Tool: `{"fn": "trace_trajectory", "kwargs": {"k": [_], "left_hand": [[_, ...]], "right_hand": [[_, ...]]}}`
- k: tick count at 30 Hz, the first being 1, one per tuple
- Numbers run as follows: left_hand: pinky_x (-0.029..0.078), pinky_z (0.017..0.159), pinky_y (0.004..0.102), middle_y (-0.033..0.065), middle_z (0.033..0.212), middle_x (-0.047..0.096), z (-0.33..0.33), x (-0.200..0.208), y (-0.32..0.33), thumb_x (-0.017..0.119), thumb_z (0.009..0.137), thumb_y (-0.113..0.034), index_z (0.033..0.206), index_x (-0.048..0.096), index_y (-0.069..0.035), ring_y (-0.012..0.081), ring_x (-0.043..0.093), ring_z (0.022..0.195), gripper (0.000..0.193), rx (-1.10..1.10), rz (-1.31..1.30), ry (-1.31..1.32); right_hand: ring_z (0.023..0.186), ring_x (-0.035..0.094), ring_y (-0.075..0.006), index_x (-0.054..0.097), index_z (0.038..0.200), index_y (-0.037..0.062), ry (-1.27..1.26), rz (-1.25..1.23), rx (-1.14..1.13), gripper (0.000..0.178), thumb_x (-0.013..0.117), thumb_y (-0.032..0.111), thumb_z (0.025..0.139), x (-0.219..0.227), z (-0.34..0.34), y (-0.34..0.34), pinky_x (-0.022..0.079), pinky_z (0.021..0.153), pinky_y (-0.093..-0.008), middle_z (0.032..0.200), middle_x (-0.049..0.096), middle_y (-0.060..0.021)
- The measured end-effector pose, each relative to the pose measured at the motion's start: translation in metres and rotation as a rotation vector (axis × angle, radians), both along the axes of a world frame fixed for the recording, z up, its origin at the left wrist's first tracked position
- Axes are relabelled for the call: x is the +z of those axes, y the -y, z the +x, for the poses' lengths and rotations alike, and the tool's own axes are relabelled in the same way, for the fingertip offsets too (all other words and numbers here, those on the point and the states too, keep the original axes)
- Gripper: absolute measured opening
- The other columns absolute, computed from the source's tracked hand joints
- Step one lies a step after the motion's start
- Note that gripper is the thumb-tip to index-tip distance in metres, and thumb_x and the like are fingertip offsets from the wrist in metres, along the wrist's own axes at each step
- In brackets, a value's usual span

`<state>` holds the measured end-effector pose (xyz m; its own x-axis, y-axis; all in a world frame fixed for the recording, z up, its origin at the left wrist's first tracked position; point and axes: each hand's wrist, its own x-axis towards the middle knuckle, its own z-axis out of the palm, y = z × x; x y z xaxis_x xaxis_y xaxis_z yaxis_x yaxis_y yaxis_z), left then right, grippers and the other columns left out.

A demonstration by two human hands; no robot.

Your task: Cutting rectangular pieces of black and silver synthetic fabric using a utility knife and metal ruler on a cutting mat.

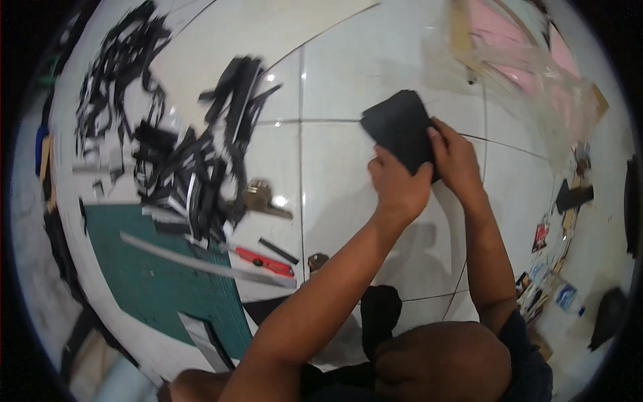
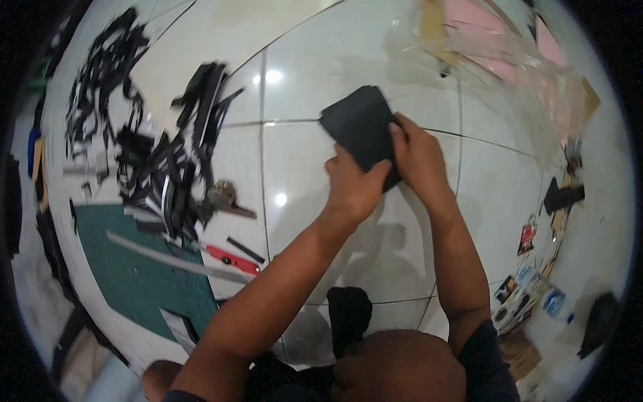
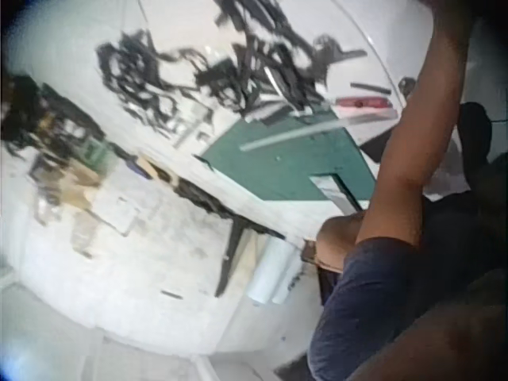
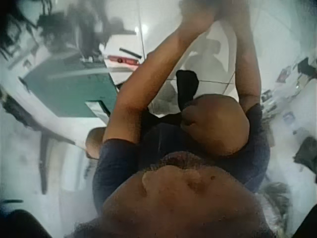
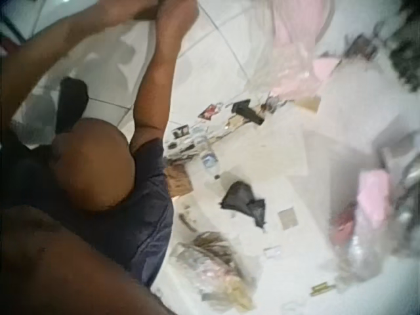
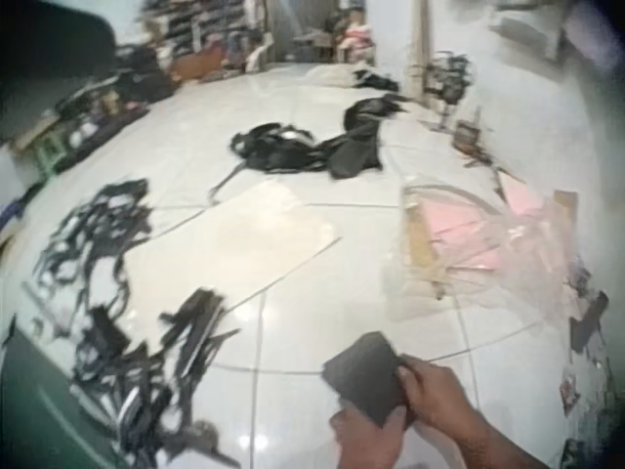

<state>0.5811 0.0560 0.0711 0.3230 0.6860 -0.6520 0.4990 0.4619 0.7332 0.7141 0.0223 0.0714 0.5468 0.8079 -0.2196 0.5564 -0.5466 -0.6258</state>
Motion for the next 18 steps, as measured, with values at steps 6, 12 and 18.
{"fn": "trace_trajectory", "kwargs": {"k": [6, 12, 18], "left_hand": [[0.039, 0.106, 0.0419, 0.0300, 0.137, 0.037, -0.038, 0.008, -0.013, 0.070, 0.086, -0.032, 0.149, 0.016, 0.012, 0.0397, 0.045, 0.124, 0.094, -0.019, 0.130, 0.093], [0.052, 0.089, 0.0354, 0.0150, 0.117, 0.060, -0.258, 0.064, -0.070, 0.059, 0.095, -0.007, 0.135, 0.053, -0.005, 0.0232, 0.062, 0.105, 0.040, -0.450, 0.694, -0.010], [0.049, 0.096, 0.0419, 0.0179, 0.126, 0.060, -0.515, 0.132, -0.014, 0.063, 0.092, -0.009, 0.130, 0.056, -0.003, 0.0307, 0.060, 0.115, 0.039, -0.301, 0.526, -0.672]], "right_hand": [[0.107, 0.067, -0.0299, 0.050, 0.142, 0.0052, 0.118, 0.045, -0.081, 0.050, 0.055, 0.034, 0.101, -0.001, 0.010, 0.009, 0.052, 0.087, -0.0389, 0.124, 0.066, -0.0182], [0.087, 0.064, -0.0140, 0.061, 0.127, 0.0016, 0.219, 0.414, -0.191, 0.037, 0.061, 0.026, 0.099, 0.025, 0.010, 0.038, 0.051, 0.072, -0.0271, 0.106, 0.069, -0.0096], [0.080, 0.059, -0.0077, 0.066, 0.115, -0.0005, -0.049, 0.466, 0.146, 0.024, 0.064, 0.016, 0.098, 0.047, -0.055, 0.023, 0.049, 0.073, -0.0234, 0.094, 0.067, -0.0034]]}}
